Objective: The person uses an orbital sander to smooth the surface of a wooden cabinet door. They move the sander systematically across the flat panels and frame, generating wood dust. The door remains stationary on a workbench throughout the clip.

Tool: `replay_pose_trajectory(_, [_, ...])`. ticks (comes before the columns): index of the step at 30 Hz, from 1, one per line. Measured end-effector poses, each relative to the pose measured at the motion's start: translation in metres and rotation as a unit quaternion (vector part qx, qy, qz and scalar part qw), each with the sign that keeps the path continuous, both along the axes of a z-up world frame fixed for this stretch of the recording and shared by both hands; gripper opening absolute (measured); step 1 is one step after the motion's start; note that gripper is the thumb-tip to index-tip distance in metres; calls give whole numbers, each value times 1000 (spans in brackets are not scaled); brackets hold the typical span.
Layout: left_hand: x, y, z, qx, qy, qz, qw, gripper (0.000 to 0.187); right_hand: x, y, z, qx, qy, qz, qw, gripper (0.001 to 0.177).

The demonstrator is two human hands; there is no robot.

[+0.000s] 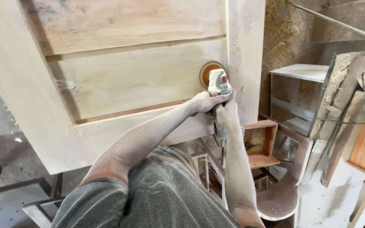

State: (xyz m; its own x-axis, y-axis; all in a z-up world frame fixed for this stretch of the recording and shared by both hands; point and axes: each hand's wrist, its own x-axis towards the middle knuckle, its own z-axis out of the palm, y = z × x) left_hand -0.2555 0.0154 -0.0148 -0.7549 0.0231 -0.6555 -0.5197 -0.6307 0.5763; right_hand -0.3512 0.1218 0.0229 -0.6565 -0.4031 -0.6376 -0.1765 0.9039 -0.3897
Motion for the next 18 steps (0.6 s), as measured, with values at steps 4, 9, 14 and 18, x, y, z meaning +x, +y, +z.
replay_pose_trajectory(4, [6,-25,7,-26,13,22,999,70,7,-35,10,-95,52,74,991,54])
replay_pose_trajectory(9, [69,-51,14,-9,-8,116,993,71,64,-84,32,-60,-4,97,993,55])
replay_pose_trajectory(14, [180,-44,5,39,28,250,967,67,160,-100,29,-100,-26,186,977,60])
replay_pose_trajectory(18, [255,-48,-3,32,-16,274,961,62,222,-113,13,-189,-54,233,952,60])
